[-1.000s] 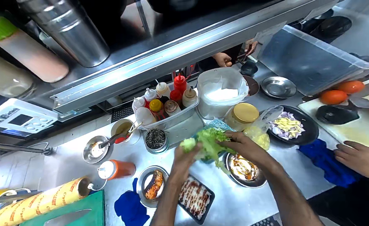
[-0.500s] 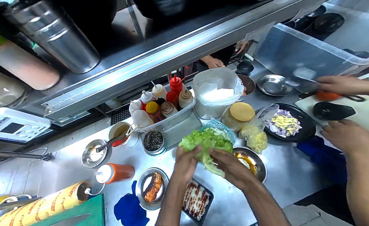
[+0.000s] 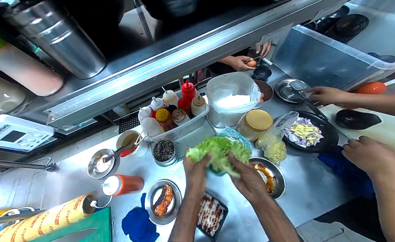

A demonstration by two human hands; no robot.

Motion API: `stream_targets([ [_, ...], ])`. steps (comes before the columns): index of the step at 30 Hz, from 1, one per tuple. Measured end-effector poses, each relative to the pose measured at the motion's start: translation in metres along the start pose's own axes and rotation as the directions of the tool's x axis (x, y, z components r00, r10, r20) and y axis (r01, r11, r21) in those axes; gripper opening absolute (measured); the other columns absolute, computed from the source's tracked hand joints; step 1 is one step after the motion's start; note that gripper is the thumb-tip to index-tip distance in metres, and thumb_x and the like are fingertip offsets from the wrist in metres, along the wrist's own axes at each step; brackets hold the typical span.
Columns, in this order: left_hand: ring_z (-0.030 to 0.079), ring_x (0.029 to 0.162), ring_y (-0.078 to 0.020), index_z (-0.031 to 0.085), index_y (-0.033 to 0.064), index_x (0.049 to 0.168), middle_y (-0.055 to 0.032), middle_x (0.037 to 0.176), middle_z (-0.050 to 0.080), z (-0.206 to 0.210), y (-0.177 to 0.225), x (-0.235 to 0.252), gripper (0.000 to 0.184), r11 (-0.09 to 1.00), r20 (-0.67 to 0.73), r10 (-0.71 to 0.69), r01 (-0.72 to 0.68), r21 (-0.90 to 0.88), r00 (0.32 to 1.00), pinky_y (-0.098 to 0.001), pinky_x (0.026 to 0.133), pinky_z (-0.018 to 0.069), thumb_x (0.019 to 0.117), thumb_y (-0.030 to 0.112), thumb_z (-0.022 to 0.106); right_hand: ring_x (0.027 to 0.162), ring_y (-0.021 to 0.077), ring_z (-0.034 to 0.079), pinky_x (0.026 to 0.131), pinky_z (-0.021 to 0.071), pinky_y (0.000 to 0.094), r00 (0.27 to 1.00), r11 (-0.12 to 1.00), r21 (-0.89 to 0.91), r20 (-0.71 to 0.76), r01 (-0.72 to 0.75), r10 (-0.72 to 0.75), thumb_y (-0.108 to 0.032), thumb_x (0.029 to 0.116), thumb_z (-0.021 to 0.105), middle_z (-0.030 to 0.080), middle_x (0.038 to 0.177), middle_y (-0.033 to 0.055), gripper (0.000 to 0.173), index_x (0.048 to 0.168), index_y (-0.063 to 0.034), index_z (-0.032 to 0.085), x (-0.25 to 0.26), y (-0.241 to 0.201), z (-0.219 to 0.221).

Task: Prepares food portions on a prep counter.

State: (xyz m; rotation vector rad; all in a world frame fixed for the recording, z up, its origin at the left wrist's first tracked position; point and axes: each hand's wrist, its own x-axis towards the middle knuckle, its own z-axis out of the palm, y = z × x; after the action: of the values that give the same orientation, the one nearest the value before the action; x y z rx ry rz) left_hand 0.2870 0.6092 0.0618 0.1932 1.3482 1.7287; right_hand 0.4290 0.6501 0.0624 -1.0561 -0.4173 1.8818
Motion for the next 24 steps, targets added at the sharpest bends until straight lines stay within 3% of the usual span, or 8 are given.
stream_targets([
  [2,0.071,0.099,-0.0272,0.059,-0.0006,0.126,-0.0175,0.111,0.070,-0.002,-0.004,0.004,0.053,0.994,-0.086,0.077,-0.070,0.079,0.993,-0.0450,0.085,0.0619,0.0788,-0.005,0.083,0.097,0.0216,0.072,0.088,0.0618,0.0408,0.992,0.992,0.015,-0.010,0.126,-0.126,-0.006,0.0974,0.067,0.072,0.111,0.0141,0.032,0.128,-0.0016,0.058,0.005,-0.007,-0.003],
  [5,0.072,0.096,-0.0224,0.059,0.0012,0.123,-0.0141,0.106,0.072,-0.011,-0.014,0.016,0.051,0.946,-0.145,0.195,-0.147,0.290,0.970,-0.0425,0.083,0.0626,0.0796,0.002,0.085,0.090,0.0136,0.070,0.081,0.0619,0.0348,0.935,0.938,-0.082,-0.088,0.337,-0.344,-0.015,0.0993,0.067,0.071,0.106,0.0024,0.027,0.125,-0.0115,0.058,0.016,-0.033,-0.013],
  [8,0.072,0.097,-0.0220,0.058,0.0043,0.125,-0.0128,0.105,0.072,-0.018,-0.023,0.025,0.055,0.828,-0.081,0.217,-0.140,0.543,0.973,-0.0455,0.085,0.0618,0.0790,0.012,0.088,0.101,0.0124,0.067,0.092,0.0579,0.0345,0.826,0.810,-0.222,-0.033,0.543,-0.563,-0.021,0.1057,0.057,0.068,0.115,-0.0011,0.024,0.128,-0.0123,0.056,0.021,-0.065,-0.021],
  [11,0.070,0.101,-0.0242,0.055,0.0069,0.132,-0.0136,0.108,0.071,-0.004,-0.023,0.024,0.069,0.742,0.036,0.122,-0.115,0.661,0.992,-0.0489,0.090,0.0589,0.0759,0.023,0.091,0.111,0.0137,0.066,0.100,0.0549,0.0369,0.776,0.746,-0.242,0.052,0.620,-0.628,-0.025,0.1098,0.048,0.069,0.118,-0.0011,0.024,0.127,-0.0122,0.058,0.022,-0.080,-0.018],
  [14,0.072,0.096,-0.0157,0.061,0.0122,0.126,-0.0040,0.105,0.075,0.006,-0.024,0.027,0.060,0.819,0.117,0.156,-0.195,0.539,0.981,-0.0402,0.086,0.0621,0.0772,0.030,0.091,0.097,0.0137,0.069,0.089,0.0600,0.0348,0.830,0.785,-0.268,0.170,0.558,-0.532,-0.024,0.1094,0.049,0.070,0.107,-0.0002,0.021,0.126,-0.0148,0.058,0.019,-0.079,-0.017],
  [17,0.073,0.097,-0.0197,0.067,0.0109,0.124,-0.0051,0.108,0.076,0.008,-0.014,0.026,0.037,0.905,0.120,0.245,-0.271,0.327,0.962,-0.0420,0.086,0.0630,0.0920,0.025,0.079,0.074,0.0161,0.063,0.070,0.0593,0.0338,0.889,0.805,-0.396,0.317,0.441,-0.331,-0.023,0.1069,0.053,0.063,0.089,0.0047,0.017,0.116,-0.0127,0.063,0.016,-0.076,-0.023],
  [20,0.070,0.106,-0.0279,0.061,0.0031,0.131,-0.0156,0.119,0.072,0.007,0.006,0.013,0.037,0.997,0.216,0.014,-0.031,0.076,0.976,-0.0459,0.093,0.0585,0.0975,0.017,0.071,0.059,0.0138,0.054,0.057,0.0508,0.0297,0.902,0.782,-0.539,0.426,0.313,-0.067,-0.026,0.1051,0.057,0.058,0.074,0.0052,0.019,0.103,-0.0101,0.067,0.010,-0.068,-0.018],
  [24,0.070,0.101,-0.0256,0.060,-0.0022,0.125,-0.0167,0.113,0.069,0.004,0.016,-0.010,0.040,0.984,0.358,-0.164,0.179,-0.008,0.919,-0.0441,0.091,0.0599,0.0888,0.003,0.076,0.054,0.0076,0.047,0.050,0.0416,0.0229,0.873,0.758,-0.620,0.465,0.201,0.148,-0.021,0.1012,0.064,0.059,0.073,0.0027,0.012,0.106,-0.0103,0.067,0.006,-0.055,0.002],
])
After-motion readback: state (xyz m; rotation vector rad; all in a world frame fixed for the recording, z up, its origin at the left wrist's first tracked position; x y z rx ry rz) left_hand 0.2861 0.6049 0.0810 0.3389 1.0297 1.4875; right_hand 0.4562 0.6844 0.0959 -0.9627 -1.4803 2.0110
